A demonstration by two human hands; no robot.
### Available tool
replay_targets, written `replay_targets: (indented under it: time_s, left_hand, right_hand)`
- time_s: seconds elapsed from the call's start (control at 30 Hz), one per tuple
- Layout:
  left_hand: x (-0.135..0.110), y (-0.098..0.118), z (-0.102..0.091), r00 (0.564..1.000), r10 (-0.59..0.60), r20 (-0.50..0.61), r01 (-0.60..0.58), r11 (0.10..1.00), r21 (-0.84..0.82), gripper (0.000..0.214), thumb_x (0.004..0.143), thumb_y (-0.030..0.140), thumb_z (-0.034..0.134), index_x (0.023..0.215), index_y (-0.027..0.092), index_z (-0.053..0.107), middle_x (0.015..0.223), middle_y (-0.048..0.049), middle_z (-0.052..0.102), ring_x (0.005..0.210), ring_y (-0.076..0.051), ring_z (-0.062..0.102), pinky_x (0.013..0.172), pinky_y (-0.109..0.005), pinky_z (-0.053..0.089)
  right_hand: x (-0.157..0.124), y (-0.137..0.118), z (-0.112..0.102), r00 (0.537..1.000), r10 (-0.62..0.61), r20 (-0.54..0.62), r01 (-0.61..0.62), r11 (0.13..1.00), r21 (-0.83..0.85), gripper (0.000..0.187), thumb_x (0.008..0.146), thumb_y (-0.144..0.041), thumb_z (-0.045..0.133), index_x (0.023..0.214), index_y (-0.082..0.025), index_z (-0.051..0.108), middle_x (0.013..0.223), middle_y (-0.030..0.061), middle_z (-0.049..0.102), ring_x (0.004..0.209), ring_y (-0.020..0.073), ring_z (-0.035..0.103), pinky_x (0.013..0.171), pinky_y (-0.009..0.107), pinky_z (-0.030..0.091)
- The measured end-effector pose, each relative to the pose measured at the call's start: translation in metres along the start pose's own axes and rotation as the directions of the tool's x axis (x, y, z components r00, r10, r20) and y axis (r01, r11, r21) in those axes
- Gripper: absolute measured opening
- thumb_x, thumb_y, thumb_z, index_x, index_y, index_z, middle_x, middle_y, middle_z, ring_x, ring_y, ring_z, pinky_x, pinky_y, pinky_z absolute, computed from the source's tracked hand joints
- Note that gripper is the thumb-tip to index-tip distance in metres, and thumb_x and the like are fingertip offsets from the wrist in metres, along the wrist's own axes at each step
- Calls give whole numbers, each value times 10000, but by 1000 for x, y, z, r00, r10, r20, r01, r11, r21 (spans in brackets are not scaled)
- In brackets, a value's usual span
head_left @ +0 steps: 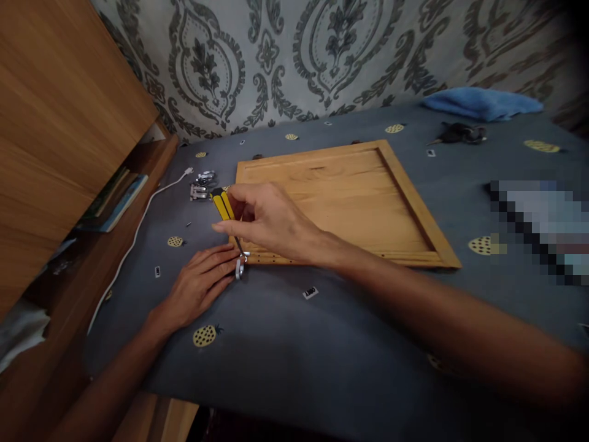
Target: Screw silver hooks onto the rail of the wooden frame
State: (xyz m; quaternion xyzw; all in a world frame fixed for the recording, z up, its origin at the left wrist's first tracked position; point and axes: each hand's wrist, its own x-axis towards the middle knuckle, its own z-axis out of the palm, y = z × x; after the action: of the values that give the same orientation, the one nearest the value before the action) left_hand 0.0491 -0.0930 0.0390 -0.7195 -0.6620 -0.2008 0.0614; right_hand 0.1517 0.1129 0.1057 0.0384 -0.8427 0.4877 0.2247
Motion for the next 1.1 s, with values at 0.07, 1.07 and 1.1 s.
replay_targets:
  time_s: [0.07,1.07,1.1]
  left_hand:
    - [0,0,0,1000,1,3,-1,1000,-1,353,1038,239,500,1388,214,541,1342,-97,654,1304,-241,572,1008,-448,536]
    - [-1,0,1,1000,-14,7,14,1000,4,349,1048,242,477,1393,213,527,1338,-87,660,1324,-233,556,1034,-448,524]
    - [-1,0,1,1000,-11,6,11,1000,4,351,1049,242,474,1395,214,528,1343,-90,658,1327,-235,556,1031,-443,525]
  right_hand:
    - [-1,2,5,998,-13,-56,11,999,-39,337,872,-257,724,684,-183,454,644,-58,461,612,92,410,581,259,289]
    - [-2,5,-1,978,-110,179,83,985,152,134,894,-169,652,909,-175,520,756,-54,502,694,98,465,635,246,350]
    - [-2,5,-2,971,-106,214,75,986,149,112,904,-153,628,856,-168,528,741,-48,507,690,99,467,634,251,346]
